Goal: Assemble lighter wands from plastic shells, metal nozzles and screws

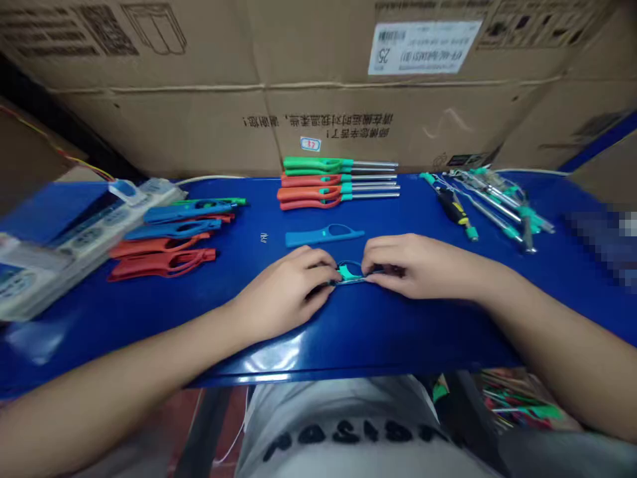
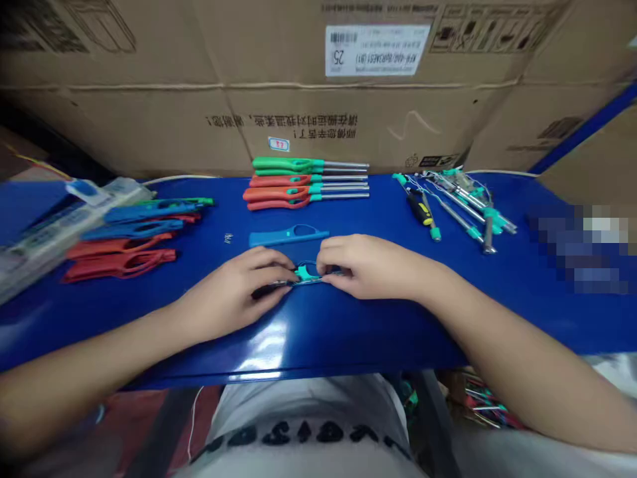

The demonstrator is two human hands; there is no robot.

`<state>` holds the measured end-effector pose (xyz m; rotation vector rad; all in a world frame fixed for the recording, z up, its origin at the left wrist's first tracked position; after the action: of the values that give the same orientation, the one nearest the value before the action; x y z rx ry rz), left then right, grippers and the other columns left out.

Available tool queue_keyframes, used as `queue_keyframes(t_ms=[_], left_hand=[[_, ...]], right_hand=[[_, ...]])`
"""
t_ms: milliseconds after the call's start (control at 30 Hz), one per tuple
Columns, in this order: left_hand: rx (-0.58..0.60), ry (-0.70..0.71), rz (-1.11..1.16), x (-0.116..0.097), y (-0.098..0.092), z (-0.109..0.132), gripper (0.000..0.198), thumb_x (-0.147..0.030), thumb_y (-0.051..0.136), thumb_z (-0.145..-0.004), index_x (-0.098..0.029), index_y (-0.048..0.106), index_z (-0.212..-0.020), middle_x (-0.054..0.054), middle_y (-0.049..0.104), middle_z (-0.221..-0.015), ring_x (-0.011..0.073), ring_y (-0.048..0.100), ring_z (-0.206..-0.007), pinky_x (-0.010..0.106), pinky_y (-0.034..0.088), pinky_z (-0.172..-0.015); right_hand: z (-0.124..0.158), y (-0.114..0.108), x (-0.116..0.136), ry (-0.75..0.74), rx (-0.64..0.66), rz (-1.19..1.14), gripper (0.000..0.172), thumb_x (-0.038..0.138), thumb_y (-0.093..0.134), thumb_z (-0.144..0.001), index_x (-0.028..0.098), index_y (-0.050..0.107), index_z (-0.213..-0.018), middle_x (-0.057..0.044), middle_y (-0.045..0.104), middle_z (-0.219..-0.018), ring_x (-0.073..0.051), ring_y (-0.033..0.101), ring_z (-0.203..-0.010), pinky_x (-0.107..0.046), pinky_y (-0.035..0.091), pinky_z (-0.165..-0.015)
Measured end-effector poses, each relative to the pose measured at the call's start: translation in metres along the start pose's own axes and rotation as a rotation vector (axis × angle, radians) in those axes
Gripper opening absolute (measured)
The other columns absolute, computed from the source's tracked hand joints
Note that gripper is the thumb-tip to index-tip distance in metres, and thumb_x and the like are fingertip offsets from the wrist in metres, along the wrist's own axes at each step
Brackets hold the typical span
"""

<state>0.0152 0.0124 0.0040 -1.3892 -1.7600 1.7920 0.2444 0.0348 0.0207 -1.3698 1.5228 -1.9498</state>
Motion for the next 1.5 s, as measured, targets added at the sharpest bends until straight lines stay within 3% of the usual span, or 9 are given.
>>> queue_keyframes(t_ms=[400,600,700,800,900,1167,1500], left_hand=[[-0.034,0.029,-0.009,0.002,0.001,0.001,0.023,-0.018,0.055,-0.097,-0.019,0.072,-0.113,0.008,0.066,-0.113,0.0217,0.061,-0.107,0.036,0.052,-0.096],[0.029,0.015,0.114,0.004,-0.014,0.000,0.026,-0.016,0.062,-0.093,-0.021,0.069,-0.117,0.006,0.065,-0.120,0.0179,0.065,-0.108,0.030,0.051,-0.099],[0.039,-0.018,0.080,0.004,-0.026,0.001,0.023,-0.022,0.065,-0.092,-0.023,0.070,-0.114,0.004,0.067,-0.116,0.0181,0.066,-0.105,0.031,0.052,-0.097],[0.084,-0.073,-0.092,0.005,-0.033,0.002,0.017,-0.031,0.069,-0.089,-0.025,0.071,-0.105,0.002,0.070,-0.107,0.0228,0.065,-0.103,0.039,0.051,-0.095],[0.153,-0.137,-0.196,0.008,-0.034,0.004,0.023,-0.036,0.073,-0.086,-0.026,0.069,-0.106,0.001,0.070,-0.107,0.0252,0.065,-0.102,0.041,0.051,-0.092],[0.150,-0.167,-0.106,0.012,-0.030,0.001,0.022,-0.022,0.068,-0.086,-0.023,0.068,-0.108,0.002,0.070,-0.106,0.0222,0.066,-0.098,0.036,0.051,-0.088],[-0.017,-0.109,-0.059,0.021,-0.027,-0.003,0.026,-0.032,0.070,-0.088,-0.022,0.068,-0.111,0.005,0.069,-0.111,0.0242,0.062,-0.107,0.038,0.050,-0.096]], right_hand=[[-0.003,0.002,-0.005,0.030,-0.045,-0.034,0.010,0.014,0.058,-0.092,0.018,0.065,-0.088,-0.003,0.065,-0.092,-0.015,0.060,-0.083,-0.026,0.044,-0.073],[-0.002,0.002,-0.008,0.025,-0.074,-0.072,0.011,0.020,0.061,-0.092,0.019,0.067,-0.102,-0.003,0.066,-0.095,-0.011,0.058,-0.071,-0.024,0.045,-0.064],[-0.003,0.001,-0.011,0.054,-0.170,0.078,0.021,0.027,0.056,-0.096,0.022,0.066,-0.114,-0.006,0.065,-0.108,-0.017,0.063,-0.087,-0.029,0.049,-0.074],[-0.005,0.002,-0.019,0.133,-0.286,0.267,0.029,0.026,0.051,-0.098,0.024,0.063,-0.123,-0.010,0.060,-0.122,-0.025,0.061,-0.108,-0.037,0.051,-0.085],[-0.007,0.007,-0.033,0.224,-0.327,0.255,0.032,0.030,0.056,-0.096,0.021,0.061,-0.126,-0.012,0.058,-0.123,-0.027,0.060,-0.111,-0.041,0.051,-0.090],[-0.012,0.012,-0.049,0.298,-0.356,0.064,0.017,0.032,0.065,-0.090,0.019,0.064,-0.101,-0.008,0.058,-0.107,-0.019,0.058,-0.084,-0.034,0.050,-0.080],[-0.012,0.010,-0.050,0.329,-0.357,0.050,0.007,0.026,0.059,-0.089,0.019,0.059,-0.091,-0.007,0.059,-0.096,-0.017,0.055,-0.073,-0.032,0.045,-0.071]])
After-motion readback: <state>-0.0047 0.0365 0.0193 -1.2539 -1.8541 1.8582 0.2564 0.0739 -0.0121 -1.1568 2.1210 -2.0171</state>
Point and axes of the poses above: each hand's wrist, its own z-axis away from the middle knuckle, its own y-axis out of the palm, x = y × z, the point moved 2 cm from there along -z, towards the middle knuckle
